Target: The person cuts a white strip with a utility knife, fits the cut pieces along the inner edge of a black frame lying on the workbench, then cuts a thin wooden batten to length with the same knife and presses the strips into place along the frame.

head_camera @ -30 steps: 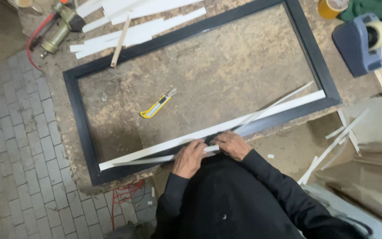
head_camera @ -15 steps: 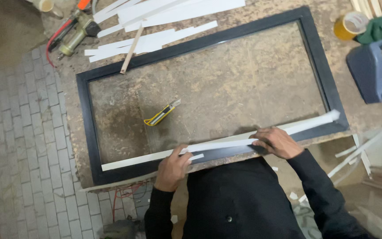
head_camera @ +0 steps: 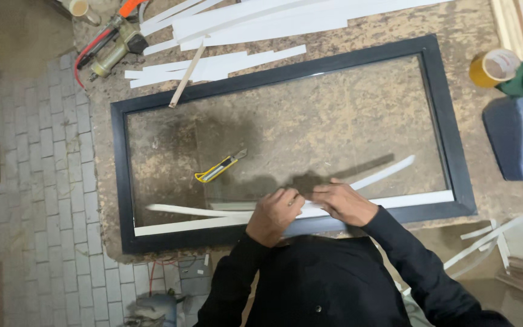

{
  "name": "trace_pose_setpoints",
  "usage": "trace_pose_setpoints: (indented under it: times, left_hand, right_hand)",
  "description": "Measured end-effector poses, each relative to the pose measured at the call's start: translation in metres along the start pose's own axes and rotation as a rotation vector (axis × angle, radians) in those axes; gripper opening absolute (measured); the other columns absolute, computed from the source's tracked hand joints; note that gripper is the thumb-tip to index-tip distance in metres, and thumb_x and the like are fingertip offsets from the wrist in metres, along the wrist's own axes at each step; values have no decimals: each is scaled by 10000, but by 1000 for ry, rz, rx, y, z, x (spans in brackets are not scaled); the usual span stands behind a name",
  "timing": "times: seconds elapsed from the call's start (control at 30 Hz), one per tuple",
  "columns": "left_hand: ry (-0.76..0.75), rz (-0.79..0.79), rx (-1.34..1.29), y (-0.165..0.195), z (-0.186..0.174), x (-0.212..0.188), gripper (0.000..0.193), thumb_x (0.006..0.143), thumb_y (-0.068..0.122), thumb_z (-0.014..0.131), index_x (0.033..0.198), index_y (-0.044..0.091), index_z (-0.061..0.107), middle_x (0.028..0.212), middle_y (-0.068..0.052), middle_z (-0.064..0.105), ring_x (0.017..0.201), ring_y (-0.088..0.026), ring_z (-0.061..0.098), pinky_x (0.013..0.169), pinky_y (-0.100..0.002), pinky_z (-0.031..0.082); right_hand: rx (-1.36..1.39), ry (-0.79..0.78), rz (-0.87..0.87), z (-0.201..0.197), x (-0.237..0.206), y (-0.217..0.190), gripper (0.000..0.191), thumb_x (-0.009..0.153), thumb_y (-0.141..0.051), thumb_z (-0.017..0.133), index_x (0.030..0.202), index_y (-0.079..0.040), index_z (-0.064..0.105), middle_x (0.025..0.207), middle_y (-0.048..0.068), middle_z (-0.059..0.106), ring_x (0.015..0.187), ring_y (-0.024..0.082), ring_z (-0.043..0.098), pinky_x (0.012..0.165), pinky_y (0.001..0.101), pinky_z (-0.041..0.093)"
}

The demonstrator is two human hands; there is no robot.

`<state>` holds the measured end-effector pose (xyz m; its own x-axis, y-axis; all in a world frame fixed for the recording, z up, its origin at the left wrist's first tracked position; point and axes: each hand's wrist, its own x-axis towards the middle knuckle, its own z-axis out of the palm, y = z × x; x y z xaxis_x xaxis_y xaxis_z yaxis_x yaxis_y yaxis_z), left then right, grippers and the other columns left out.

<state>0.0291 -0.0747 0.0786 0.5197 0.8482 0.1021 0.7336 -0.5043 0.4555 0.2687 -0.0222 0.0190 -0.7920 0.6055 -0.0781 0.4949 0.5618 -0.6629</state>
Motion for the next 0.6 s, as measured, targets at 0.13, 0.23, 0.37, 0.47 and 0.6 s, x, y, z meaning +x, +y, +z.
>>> trace_pose_setpoints:
  times: [0.13, 0.23, 0.37, 0.47, 0.6]
  left_hand:
    - [120, 13, 100, -11, 3, 11, 223, 870, 154, 671, 1091, 133, 689, 934, -4, 647, 905, -246, 584, 748, -402, 470]
    - [89, 78, 194, -28, 4, 31, 205, 891, 144, 652, 1093, 142, 679, 879, -14, 635, 960, -221, 603, 868, -416, 472]
    - [128, 38, 158, -67, 6, 54, 304, 919, 188, 681, 1214, 117, 687, 991, -43, 658, 1010, -224, 600, 901, -434, 456]
    - [160, -95, 123, -93, 16, 33, 463, 837, 309, 745, 1226, 72, 661, 1083, -91, 653, 1079, -277, 597, 911, -474, 450]
    - [-49, -307, 122, -128, 46, -27, 455, 786, 340, 797, 1188, 169, 669, 1137, -61, 641, 1151, -291, 598, 922, -471, 464]
  right_hand:
    - [34, 20, -146, -23, 7, 21, 373, 852, -109, 624, 1215, -93, 711, 1069, 85, 712, 1009, 284, 657, 807, 449, 448]
    - [30, 54, -182, -37, 24, 40, 314, 875, -106, 634, 1171, -71, 733, 980, 95, 705, 902, 301, 656, 767, 434, 460]
    - [130, 149, -268, -52, 56, 69, 202, 890, -184, 692, 1055, -74, 731, 962, 72, 726, 850, 249, 693, 810, 407, 479]
    - [-179, 177, -96, -58, 61, 87, 199, 843, -135, 680, 1025, -66, 720, 970, 109, 705, 926, 299, 681, 811, 406, 497]
    - [-308, 167, 86, -50, 38, 98, 220, 855, -163, 704, 1051, -63, 705, 1045, 114, 717, 933, 312, 674, 825, 428, 496]
